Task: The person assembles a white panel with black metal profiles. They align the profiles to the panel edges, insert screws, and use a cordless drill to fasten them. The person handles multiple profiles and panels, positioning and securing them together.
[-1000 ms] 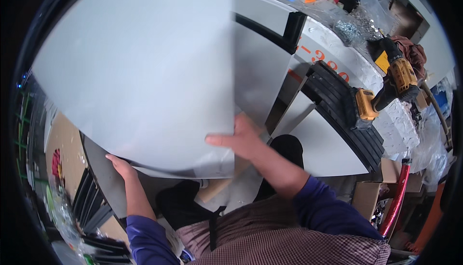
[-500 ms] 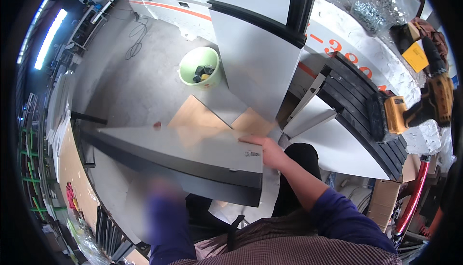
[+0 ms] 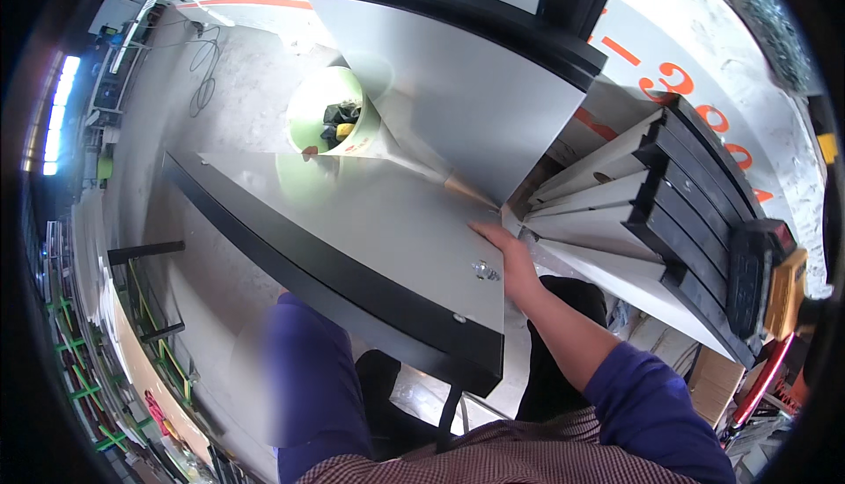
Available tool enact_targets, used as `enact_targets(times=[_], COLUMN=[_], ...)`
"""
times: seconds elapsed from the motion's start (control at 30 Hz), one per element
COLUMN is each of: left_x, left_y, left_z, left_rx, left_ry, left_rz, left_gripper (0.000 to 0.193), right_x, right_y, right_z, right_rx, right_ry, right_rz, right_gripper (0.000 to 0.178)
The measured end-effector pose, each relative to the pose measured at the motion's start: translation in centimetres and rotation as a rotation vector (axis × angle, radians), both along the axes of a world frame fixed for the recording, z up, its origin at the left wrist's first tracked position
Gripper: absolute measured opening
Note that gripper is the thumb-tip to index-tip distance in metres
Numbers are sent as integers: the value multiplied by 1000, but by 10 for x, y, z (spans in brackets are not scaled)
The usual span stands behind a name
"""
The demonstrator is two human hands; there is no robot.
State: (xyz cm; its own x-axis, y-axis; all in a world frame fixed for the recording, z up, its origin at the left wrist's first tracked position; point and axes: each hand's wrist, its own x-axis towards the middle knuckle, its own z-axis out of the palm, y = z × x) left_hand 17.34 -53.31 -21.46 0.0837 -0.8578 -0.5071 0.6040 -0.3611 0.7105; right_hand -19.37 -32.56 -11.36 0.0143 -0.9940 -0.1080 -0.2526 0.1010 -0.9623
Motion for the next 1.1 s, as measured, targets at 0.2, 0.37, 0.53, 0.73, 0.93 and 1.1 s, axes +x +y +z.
enact_targets(times=[0.2, 0.37, 0.53, 0.73, 0.93, 1.1], left_x=[-36, -56, -70, -114, -130, -153], left_y=[-53, -91, -111, -105, -105, 34], left_z=[-28, -59, -59, -5, -10, -39], left_rx=[-15, -102, -132, -14, -110, -66], left_ry=[-8, -66, -170, -184, -604, -1244], left_rz=[-7, 55, 179, 41, -180, -713], left_gripper=[52, 50, 50, 57, 61, 49], right_x=[-1, -10, -3, -4, 9, 35], right_y=[-7, -21, -32, -42, -37, -19], right_z=[-21, -45, -63, -57, -89, -93], right_rx=[64, 207, 120, 400, 462, 715], right_ry=[22, 55, 428, 49, -294, -498], right_rz=[-109, -248, -283, -469, -710, -559], right_gripper=[40, 37, 38, 43, 60, 47])
